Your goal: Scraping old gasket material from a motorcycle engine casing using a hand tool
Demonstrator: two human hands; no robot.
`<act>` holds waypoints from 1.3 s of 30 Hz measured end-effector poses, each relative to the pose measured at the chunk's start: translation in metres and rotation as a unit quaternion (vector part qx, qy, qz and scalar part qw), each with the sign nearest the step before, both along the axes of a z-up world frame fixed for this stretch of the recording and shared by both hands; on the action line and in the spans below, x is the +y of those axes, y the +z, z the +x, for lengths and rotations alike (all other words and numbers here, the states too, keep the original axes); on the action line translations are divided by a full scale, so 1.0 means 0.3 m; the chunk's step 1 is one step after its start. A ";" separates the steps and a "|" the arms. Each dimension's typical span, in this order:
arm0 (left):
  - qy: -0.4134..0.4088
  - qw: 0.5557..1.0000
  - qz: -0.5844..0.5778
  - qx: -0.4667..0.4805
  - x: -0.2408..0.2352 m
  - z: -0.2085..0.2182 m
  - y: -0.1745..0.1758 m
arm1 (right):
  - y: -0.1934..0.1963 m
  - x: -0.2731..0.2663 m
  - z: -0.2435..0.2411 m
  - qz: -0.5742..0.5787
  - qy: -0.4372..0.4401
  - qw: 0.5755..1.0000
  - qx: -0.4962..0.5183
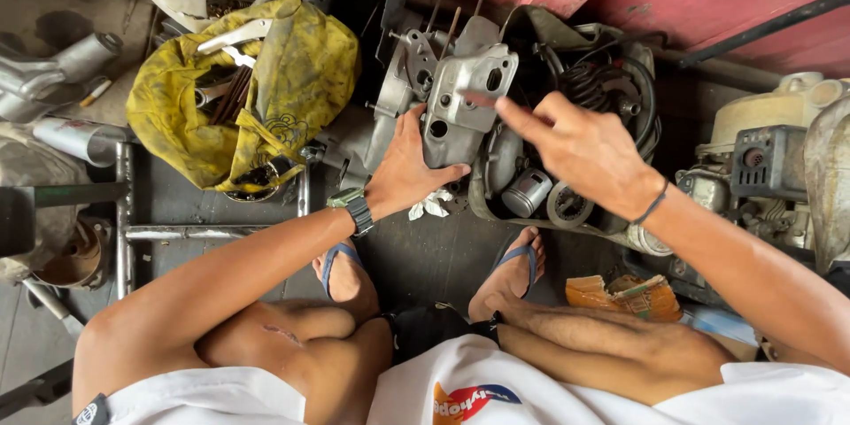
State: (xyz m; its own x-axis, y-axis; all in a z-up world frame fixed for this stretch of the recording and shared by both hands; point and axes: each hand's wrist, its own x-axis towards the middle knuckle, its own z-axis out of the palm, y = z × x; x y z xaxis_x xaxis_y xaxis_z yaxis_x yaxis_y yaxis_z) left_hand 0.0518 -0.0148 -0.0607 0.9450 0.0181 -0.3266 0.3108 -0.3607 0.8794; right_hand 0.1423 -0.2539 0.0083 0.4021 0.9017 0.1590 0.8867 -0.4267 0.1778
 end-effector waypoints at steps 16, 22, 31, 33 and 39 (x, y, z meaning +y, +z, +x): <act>-0.037 0.999 -0.013 0.006 0.029 0.007 0.031 | -0.080 -0.023 0.075 0.048 -0.031 0.998 0.037; -0.040 0.999 -0.014 0.021 0.040 -0.011 0.044 | -0.075 -0.012 0.057 0.016 -0.026 0.997 0.067; -0.036 0.999 0.001 0.037 0.026 -0.017 0.080 | -0.132 0.000 0.030 0.029 0.002 0.998 0.059; -0.033 0.999 -0.002 0.026 0.034 -0.014 0.062 | -0.141 0.013 0.014 0.042 0.020 0.998 0.041; -0.026 0.999 0.020 0.014 0.029 -0.021 0.021 | -0.097 0.003 0.035 0.043 -0.003 0.999 -0.001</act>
